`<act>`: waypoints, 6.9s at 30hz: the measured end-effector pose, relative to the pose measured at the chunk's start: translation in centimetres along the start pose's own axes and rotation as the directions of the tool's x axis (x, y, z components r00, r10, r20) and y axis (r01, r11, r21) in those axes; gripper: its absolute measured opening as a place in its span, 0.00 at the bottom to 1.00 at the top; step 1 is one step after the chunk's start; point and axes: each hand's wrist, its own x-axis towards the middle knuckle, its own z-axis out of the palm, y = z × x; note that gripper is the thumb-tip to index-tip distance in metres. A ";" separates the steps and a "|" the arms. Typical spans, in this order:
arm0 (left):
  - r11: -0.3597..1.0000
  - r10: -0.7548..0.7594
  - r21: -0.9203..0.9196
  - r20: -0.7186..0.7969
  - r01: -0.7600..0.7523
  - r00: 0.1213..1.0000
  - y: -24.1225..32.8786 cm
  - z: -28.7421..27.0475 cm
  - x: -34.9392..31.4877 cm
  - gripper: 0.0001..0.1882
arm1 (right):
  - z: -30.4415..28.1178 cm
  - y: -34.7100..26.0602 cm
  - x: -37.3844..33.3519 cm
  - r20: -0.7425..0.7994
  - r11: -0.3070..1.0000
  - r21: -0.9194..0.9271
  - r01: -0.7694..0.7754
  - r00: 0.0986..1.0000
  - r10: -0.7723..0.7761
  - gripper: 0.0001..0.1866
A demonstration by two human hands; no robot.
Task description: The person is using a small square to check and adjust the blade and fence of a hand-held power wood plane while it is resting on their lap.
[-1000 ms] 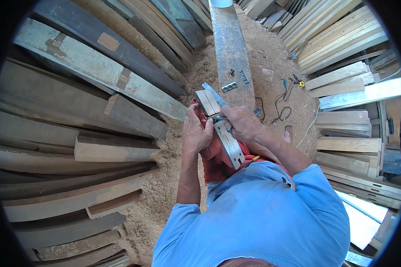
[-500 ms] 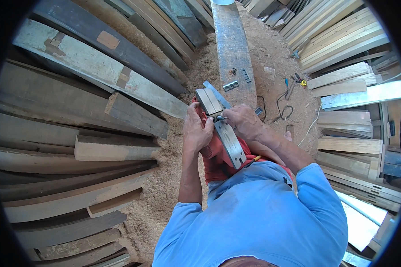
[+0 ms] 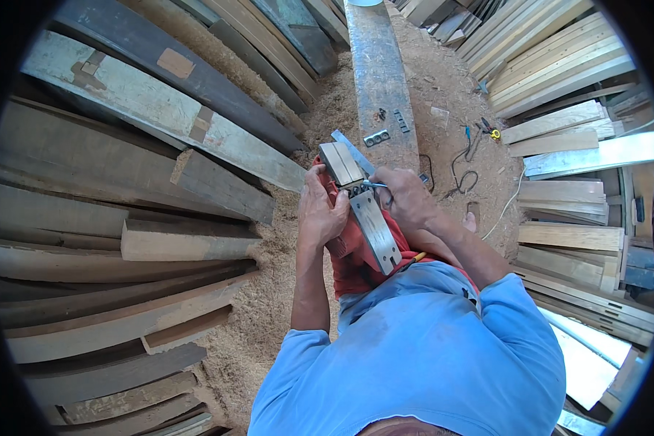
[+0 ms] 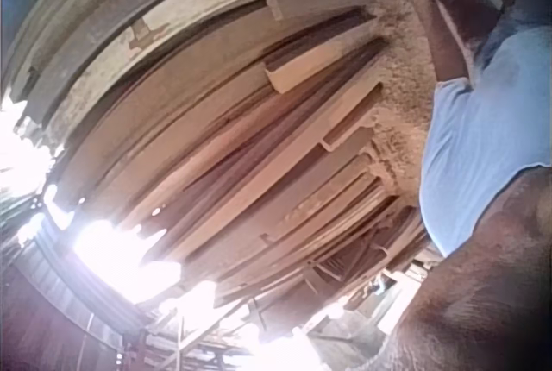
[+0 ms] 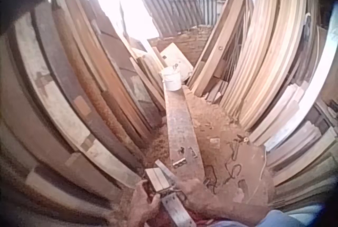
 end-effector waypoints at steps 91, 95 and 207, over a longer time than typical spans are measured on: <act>0.994 -0.107 -0.032 -0.102 0.105 0.989 -0.6 -0.7 -1.6 0.34 | -0.1 7.6 -4.6 -0.502 0.946 -0.047 -0.320 0.827 0.254 0.09; 0.997 -0.030 0.074 -0.123 0.039 0.992 0.3 0.3 -1.5 0.32 | -3.9 2.8 -7.6 -0.565 0.949 0.099 -0.299 0.768 0.301 0.09; 0.994 0.054 0.108 -0.202 -0.033 0.978 1.2 2.0 0.7 0.27 | -1.3 7.0 -16.7 -0.075 0.544 0.788 -0.289 0.832 0.550 0.10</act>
